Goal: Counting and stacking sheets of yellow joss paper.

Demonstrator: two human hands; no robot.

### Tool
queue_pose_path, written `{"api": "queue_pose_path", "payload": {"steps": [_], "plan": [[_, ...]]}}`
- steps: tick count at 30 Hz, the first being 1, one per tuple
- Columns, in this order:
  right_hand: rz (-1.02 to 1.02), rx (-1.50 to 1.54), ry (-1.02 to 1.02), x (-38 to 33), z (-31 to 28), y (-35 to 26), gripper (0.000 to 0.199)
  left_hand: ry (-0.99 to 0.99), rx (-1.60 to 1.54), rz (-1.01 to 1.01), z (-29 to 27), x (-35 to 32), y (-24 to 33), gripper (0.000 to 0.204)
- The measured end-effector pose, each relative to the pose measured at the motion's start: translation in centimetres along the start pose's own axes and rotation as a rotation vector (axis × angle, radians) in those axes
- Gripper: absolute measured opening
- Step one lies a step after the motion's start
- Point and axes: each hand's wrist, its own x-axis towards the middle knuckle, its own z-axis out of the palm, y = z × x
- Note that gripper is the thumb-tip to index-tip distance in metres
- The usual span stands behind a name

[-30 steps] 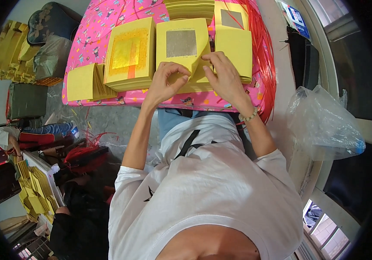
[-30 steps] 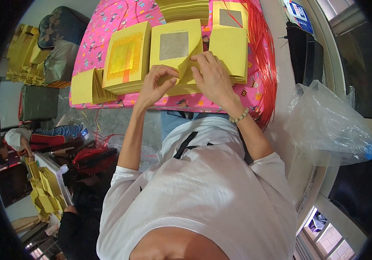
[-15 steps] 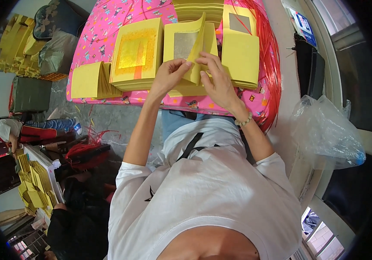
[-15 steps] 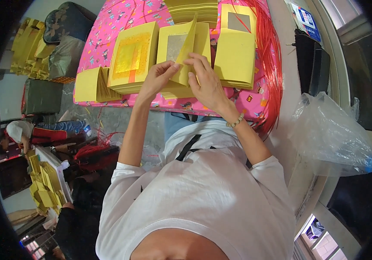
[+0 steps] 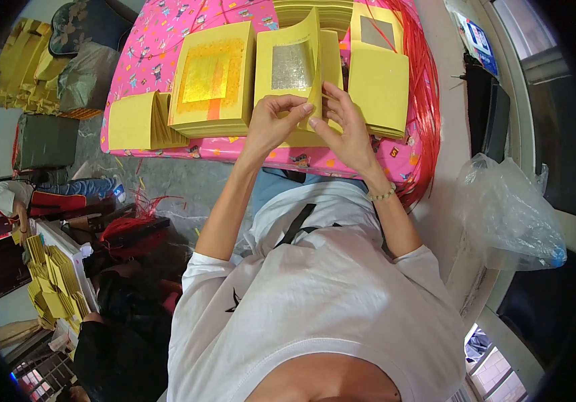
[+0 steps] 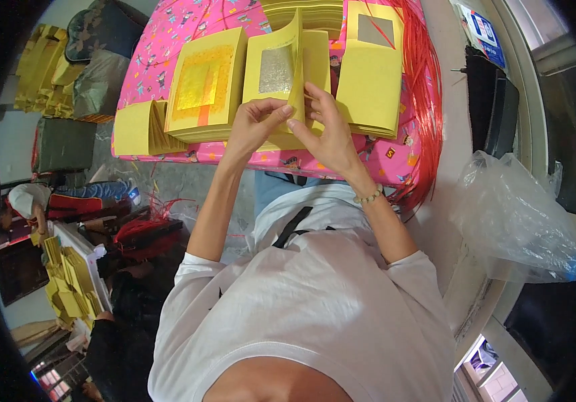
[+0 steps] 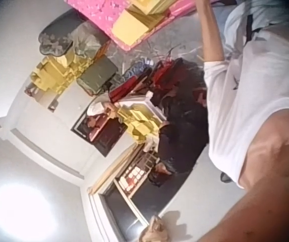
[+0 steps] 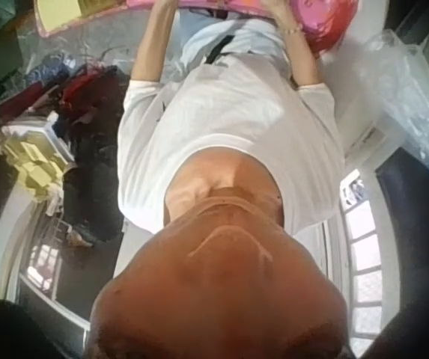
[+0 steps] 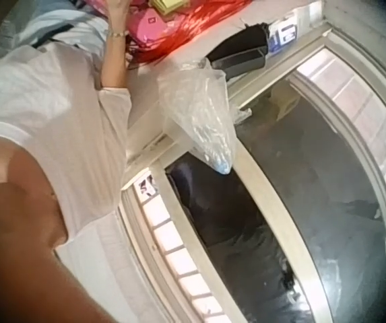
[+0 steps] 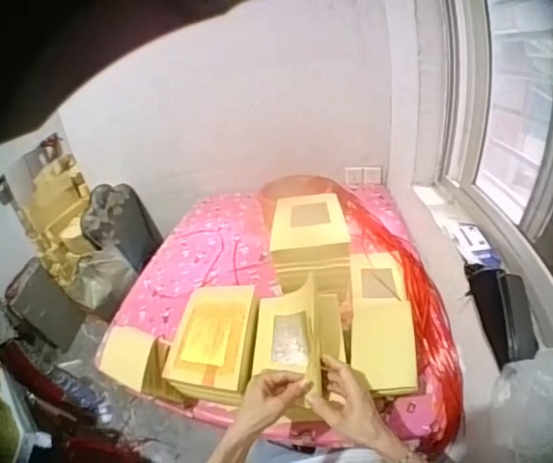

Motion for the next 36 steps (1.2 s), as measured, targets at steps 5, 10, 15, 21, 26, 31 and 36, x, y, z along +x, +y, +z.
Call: {"api": "queue_pose_path", "payload": {"steps": [5, 10, 15, 21, 26, 31, 36], "plan": [[-0.009, -0.001, -0.002, 0.0, 0.0, 0.5, 0.066, 0.046, 0.021, 0.012, 0.3, -0.1, -0.4, 0.020], [-0.008, -0.005, 0.004, 0.0, 0.0, 0.3, 0.064, 0.098, 0.091, 0.020, 0.5, -0.3, -0.7, 0.023], [-0.017, -0.002, 0.026, 0.0, 0.1, 0.9, 0.063, 0.105, 0.113, 0.026, 0.4, -0.2, -1.2, 0.024], [-0.003, -0.015, 0.010, 0.0, 0.0, 0.5, 0.064, 0.125, 0.095, 0.020, 0.6, -0.3, -1.1, 0.024], [-0.012, -0.001, 0.020, 0.0, 0.1, 0.3, 0.066, 0.116, 0.137, 0.031, 0.4, -0.2, -1.5, 0.024], [-0.025, -0.003, 0.015, 0.0, -0.1, 0.6, 0.066, 0.114, 0.145, 0.035, 0.4, -0.3, -1.4, 0.023], [-0.016, 0.020, 0.018, 0.0, 0.0, 0.5, 0.065, 0.117, 0.151, 0.045, 0.4, -0.3, -1.7, 0.022]]}}
